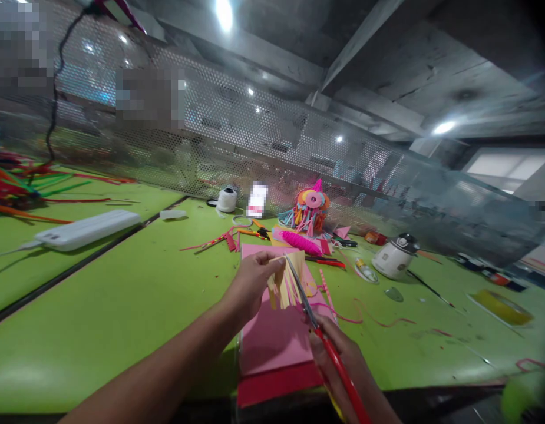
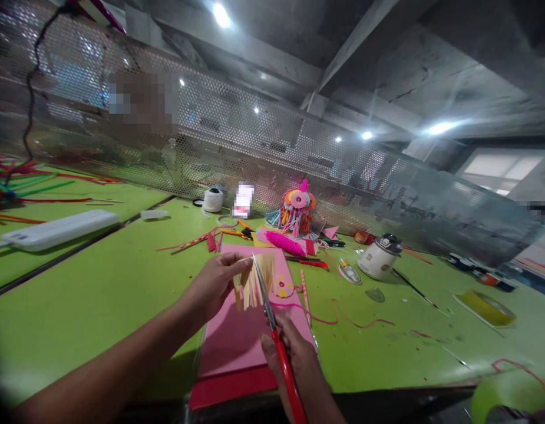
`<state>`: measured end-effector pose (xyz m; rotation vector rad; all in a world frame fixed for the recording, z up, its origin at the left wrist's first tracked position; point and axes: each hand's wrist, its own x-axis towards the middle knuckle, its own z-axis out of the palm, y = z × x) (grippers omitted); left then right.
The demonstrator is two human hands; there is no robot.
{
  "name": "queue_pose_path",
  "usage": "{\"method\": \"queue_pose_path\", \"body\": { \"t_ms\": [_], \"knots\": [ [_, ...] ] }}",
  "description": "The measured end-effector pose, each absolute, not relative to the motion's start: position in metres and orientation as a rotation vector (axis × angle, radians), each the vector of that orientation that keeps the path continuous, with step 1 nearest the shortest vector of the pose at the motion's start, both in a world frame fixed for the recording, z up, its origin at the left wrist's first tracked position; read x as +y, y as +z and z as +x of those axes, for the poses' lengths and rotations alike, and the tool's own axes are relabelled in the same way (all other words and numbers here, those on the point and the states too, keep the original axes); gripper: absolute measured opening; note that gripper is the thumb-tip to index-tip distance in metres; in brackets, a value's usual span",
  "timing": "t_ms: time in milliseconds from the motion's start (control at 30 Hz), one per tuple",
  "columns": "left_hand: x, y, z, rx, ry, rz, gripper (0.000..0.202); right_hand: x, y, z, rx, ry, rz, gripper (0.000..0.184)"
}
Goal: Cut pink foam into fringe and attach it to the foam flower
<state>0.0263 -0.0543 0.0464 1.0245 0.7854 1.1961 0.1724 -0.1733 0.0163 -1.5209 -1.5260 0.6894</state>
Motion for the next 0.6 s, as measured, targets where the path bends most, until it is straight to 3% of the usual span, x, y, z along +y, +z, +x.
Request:
{"method": "queue_pose_path", "body": {
  "t_ms": [233,600],
  "knots": [
    [-0.048,0.039,0.029,0.845,1.193,1.034,0.017,-0.17,0.016,0.168,-1.476,0.685,-1.533,0.049],
    [-0.017,0.025,0.013,1.074,1.292,1.024,0.008,-0.167,0.043,0.175,-1.273,1.222,-1.532,0.047]
  ]
}}
